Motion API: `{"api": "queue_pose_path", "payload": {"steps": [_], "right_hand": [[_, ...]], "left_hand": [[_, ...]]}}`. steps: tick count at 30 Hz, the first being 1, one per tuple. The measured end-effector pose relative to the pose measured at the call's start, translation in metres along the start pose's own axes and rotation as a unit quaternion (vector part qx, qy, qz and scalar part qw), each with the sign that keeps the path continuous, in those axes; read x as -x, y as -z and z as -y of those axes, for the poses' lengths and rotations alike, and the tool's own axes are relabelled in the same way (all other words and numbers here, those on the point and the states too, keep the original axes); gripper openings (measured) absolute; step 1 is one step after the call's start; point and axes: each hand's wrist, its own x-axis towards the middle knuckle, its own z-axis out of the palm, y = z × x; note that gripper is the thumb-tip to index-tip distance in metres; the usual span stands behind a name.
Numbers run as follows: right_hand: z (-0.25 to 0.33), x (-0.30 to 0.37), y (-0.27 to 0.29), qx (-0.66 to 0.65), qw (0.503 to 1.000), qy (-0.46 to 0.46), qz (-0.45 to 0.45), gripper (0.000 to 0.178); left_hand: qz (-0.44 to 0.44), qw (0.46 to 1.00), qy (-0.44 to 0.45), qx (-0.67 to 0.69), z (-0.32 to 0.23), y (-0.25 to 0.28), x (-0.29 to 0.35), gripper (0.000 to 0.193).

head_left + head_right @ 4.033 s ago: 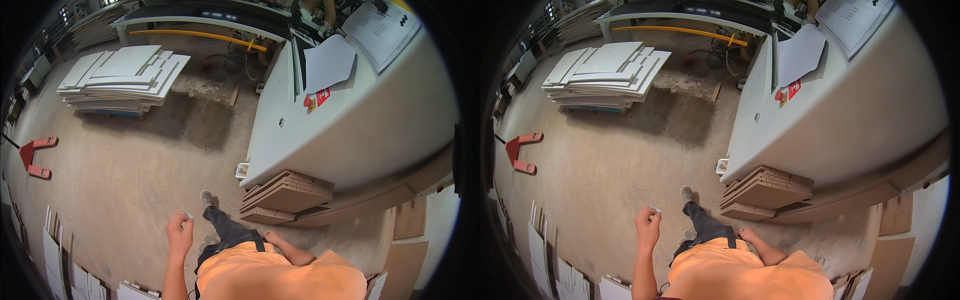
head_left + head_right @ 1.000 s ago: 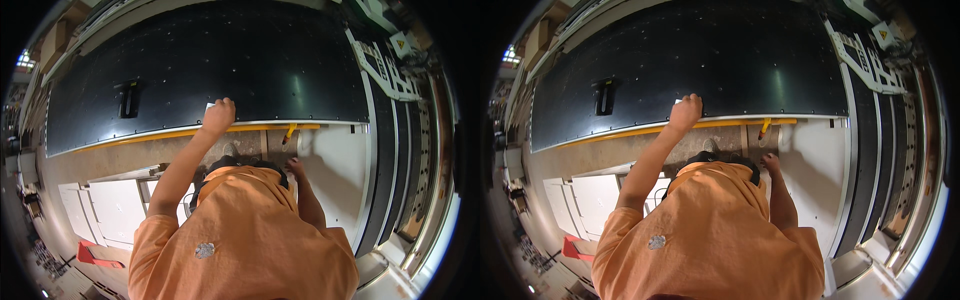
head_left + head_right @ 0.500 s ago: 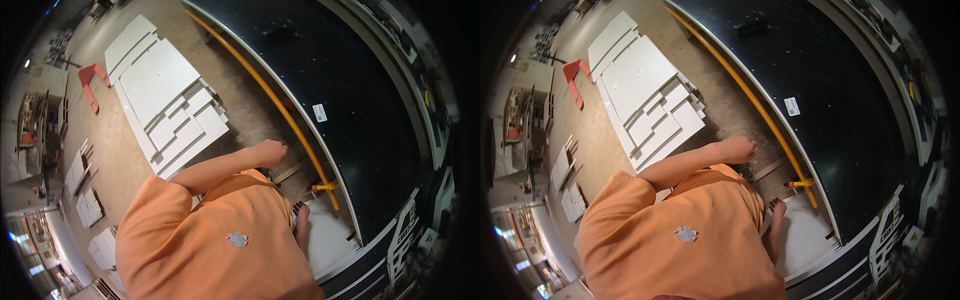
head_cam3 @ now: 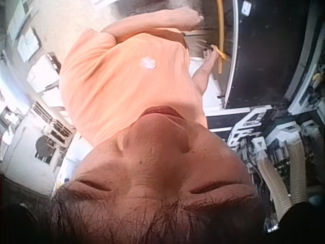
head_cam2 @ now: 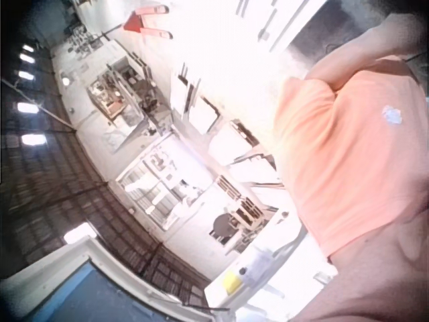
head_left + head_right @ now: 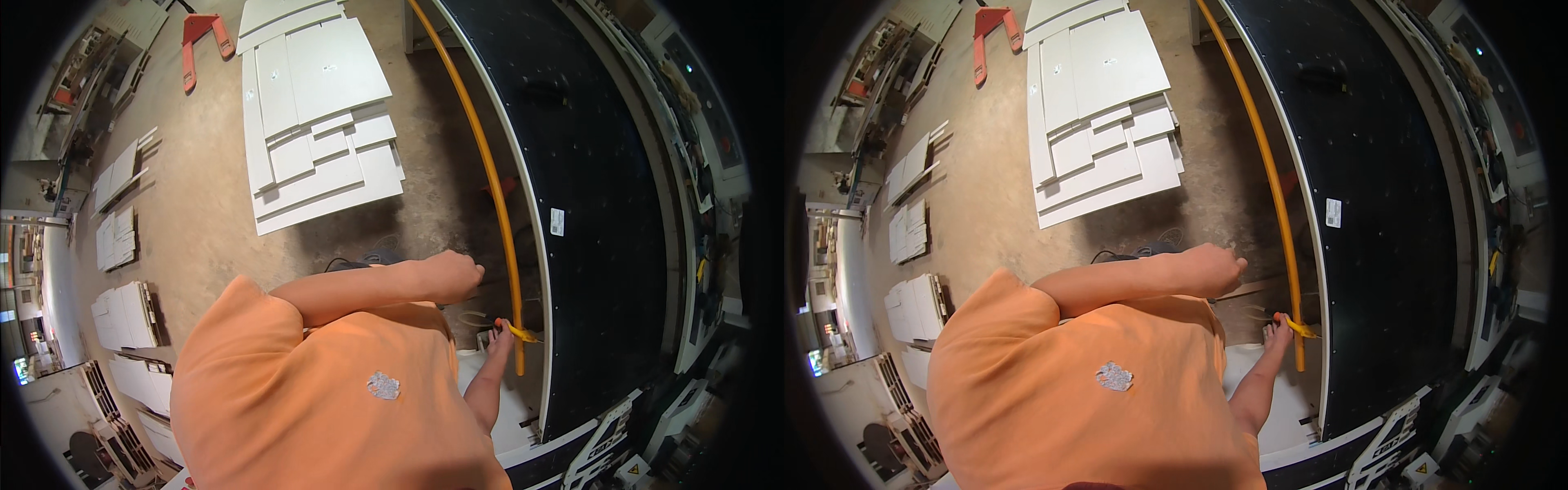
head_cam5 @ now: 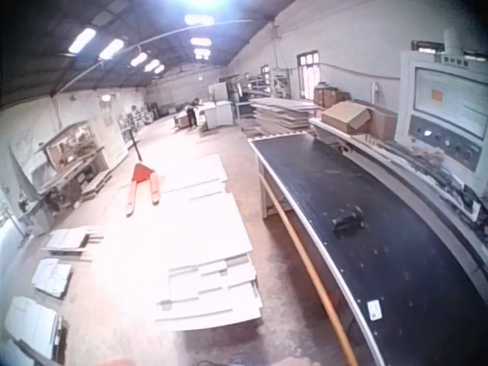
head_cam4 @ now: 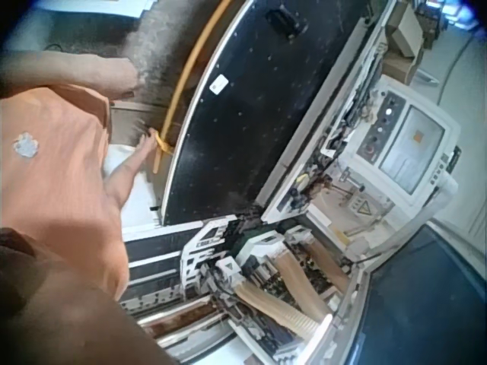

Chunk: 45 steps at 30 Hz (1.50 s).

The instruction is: The person repeatedly picks up white rectangular panels, scans them with a handheld barcode scanner, and places them on a worktable or stacks them on the floor. The person also removes a label from one panel and uses a yellow tool to scrape the worktable surface.

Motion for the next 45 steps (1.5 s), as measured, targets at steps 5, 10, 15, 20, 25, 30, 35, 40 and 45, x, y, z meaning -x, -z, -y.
{"api": "queue_pose_path", "payload": {"steps": [5, 10, 15, 20, 25, 30, 35, 40, 45], "right_hand": [[0.003, 0.016, 0.009, -0.1, 0.989, 0.048, -0.098, 0.028], [0.002, 0.055, 0.055, -0.18, 0.948, 0.172, -0.197, 0.031], [-0.027, 0.112, 0.082, -0.154, 0.943, 0.165, -0.245, 0.034], [-0.023, 0.188, 0.057, -0.328, 0.875, 0.234, -0.267, 0.029], [0.051, 0.275, -0.042, -0.236, 0.878, 0.368, -0.193, 0.045], [0.121, 0.357, -0.185, 0.103, 0.932, 0.31, 0.157, 0.046], [0.151, 0.392, -0.293, 0.405, 0.836, 0.126, 0.349, 0.042], [0.167, 0.404, -0.345, 0.533, 0.779, 0.121, 0.308, 0.043], [0.17, 0.408, -0.364, 0.494, 0.764, 0.151, 0.386, 0.047]], "left_hand": [[0.03, 0.998, -0.058, -0.017, -0.004, 0.004, -0.006, 0.03], [0.067, 0.997, -0.047, -0.004, 0.023, 0.018, -0.001, 0.032], [0.071, 0.993, -0.087, 0.022, 0.059, 0.043, 0.005, 0.032], [0.048, 0.994, -0.09, 0.048, 0.106, 0.089, 0.003, 0.033], [-0.007, 0.99, -0.075, 0.12, 0.162, 0.127, -0.005, 0.036], [-0.123, 0.949, 0.024, 0.288, 0.219, 0.154, -0.001, 0.04], [-0.203, 0.906, 0.108, 0.355, 0.29, 0.174, 0.028, 0.038], [-0.25, 0.825, 0.177, 0.474, 0.351, 0.162, 0.077, 0.037], [-0.267, 0.797, 0.217, 0.495, 0.368, 0.142, 0.094, 0.038]]}}
